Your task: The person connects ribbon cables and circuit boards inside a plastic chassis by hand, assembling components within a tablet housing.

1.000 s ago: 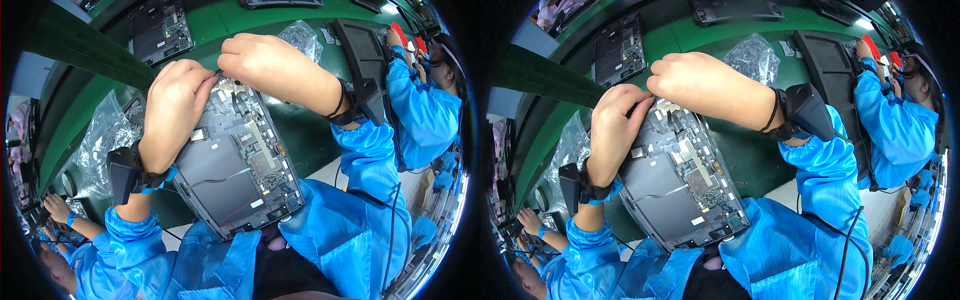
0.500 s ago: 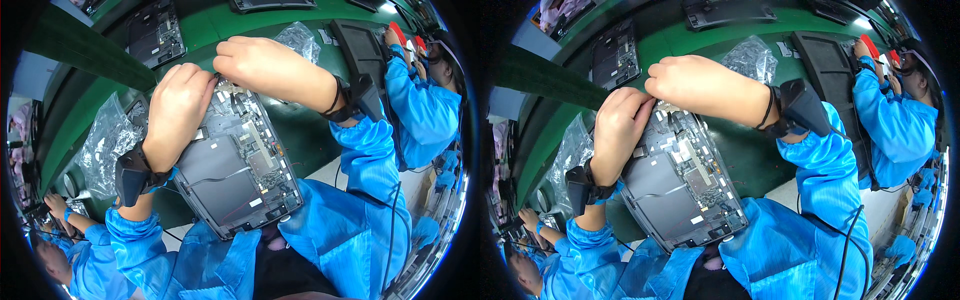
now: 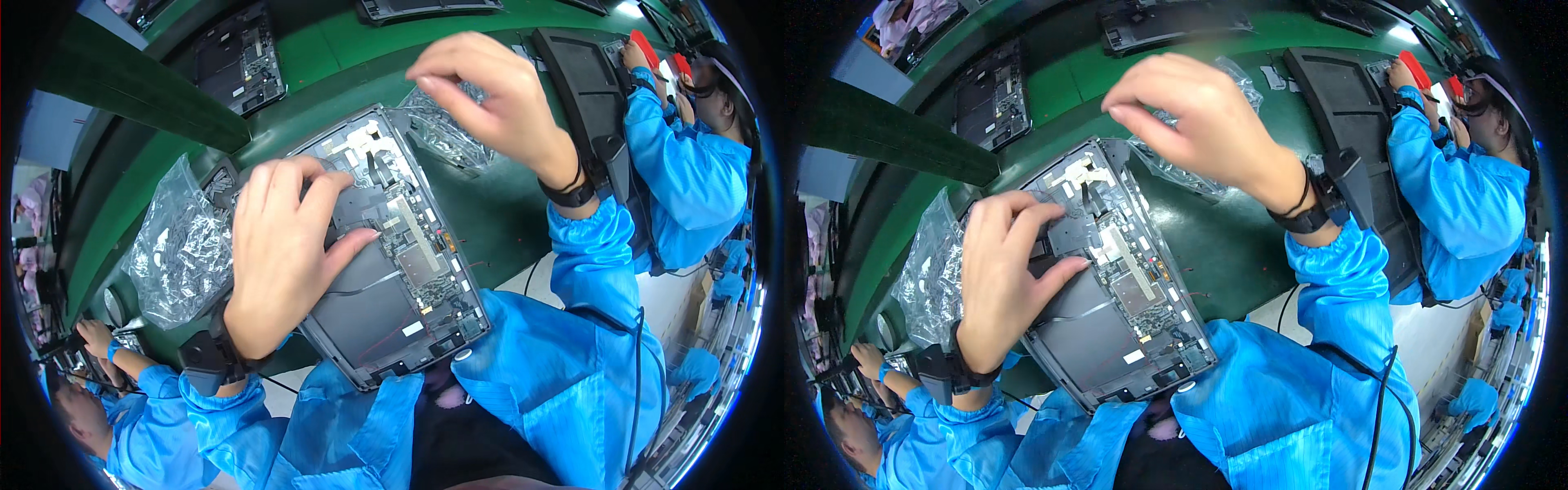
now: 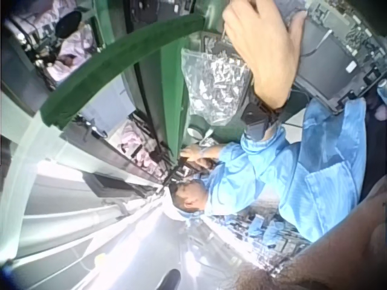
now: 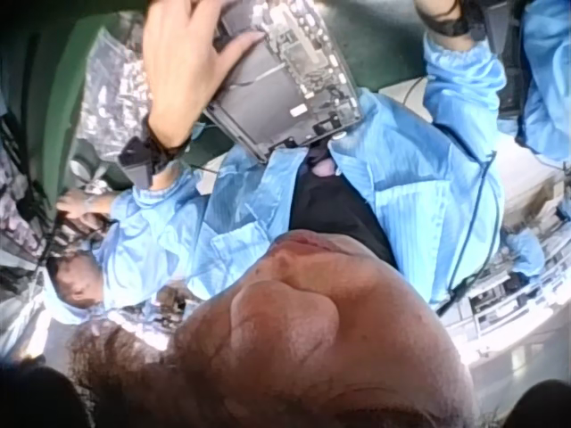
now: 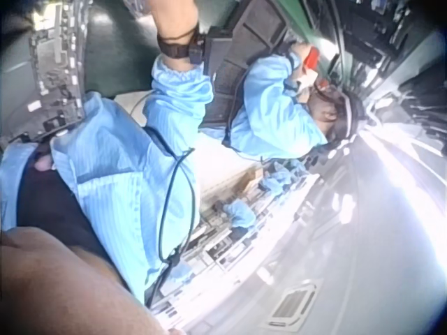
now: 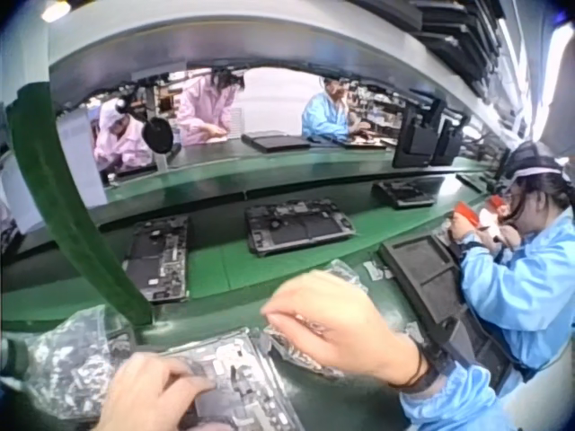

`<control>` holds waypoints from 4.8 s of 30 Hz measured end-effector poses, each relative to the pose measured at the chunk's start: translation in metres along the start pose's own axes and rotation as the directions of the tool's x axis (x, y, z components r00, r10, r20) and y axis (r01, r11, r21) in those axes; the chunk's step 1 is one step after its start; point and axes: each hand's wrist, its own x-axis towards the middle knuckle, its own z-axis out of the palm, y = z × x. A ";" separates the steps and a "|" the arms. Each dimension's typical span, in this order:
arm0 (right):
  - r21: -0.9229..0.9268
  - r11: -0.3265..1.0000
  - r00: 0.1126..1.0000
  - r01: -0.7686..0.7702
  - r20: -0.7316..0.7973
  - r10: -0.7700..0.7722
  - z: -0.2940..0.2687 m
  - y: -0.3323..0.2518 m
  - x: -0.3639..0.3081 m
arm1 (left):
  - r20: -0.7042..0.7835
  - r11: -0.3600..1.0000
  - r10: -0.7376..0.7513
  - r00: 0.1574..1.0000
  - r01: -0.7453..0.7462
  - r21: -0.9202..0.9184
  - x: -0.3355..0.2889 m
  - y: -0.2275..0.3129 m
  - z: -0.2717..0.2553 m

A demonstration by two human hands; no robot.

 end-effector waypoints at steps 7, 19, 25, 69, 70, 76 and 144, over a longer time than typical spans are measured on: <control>0.051 0.998 0.999 0.044 -0.029 -0.042 0.005 -0.021 -0.025 | -0.059 0.997 0.044 0.997 -0.048 -0.058 0.008 -0.006 0.006; -0.132 0.858 0.845 0.497 -0.149 -0.513 0.029 -0.020 -0.035 | 0.131 0.656 -0.250 0.959 0.268 -0.705 0.042 -0.025 0.016; -0.312 0.900 0.951 0.306 0.048 -0.307 0.032 -0.024 -0.026 | -0.107 0.953 -0.157 0.982 0.123 -0.276 0.042 -0.045 0.021; 0.530 0.640 0.791 -0.556 0.102 0.603 0.030 -0.035 -0.060 | -0.291 0.776 -0.476 0.830 0.240 -0.584 -0.048 -0.021 0.024; 0.684 0.419 0.676 -0.597 0.149 0.721 0.037 -0.040 -0.066 | -0.265 0.691 -0.564 0.782 0.271 -0.671 -0.068 -0.014 0.035; 0.537 0.430 0.676 -0.726 0.441 0.590 0.026 -0.105 -0.110 | -0.107 0.447 -0.726 0.680 0.348 -0.824 -0.112 0.026 0.049; 0.907 -0.078 0.331 -0.414 0.230 0.915 0.032 0.069 0.069 | 0.180 -0.190 -0.502 0.846 0.095 -0.977 0.020 -0.021 -0.007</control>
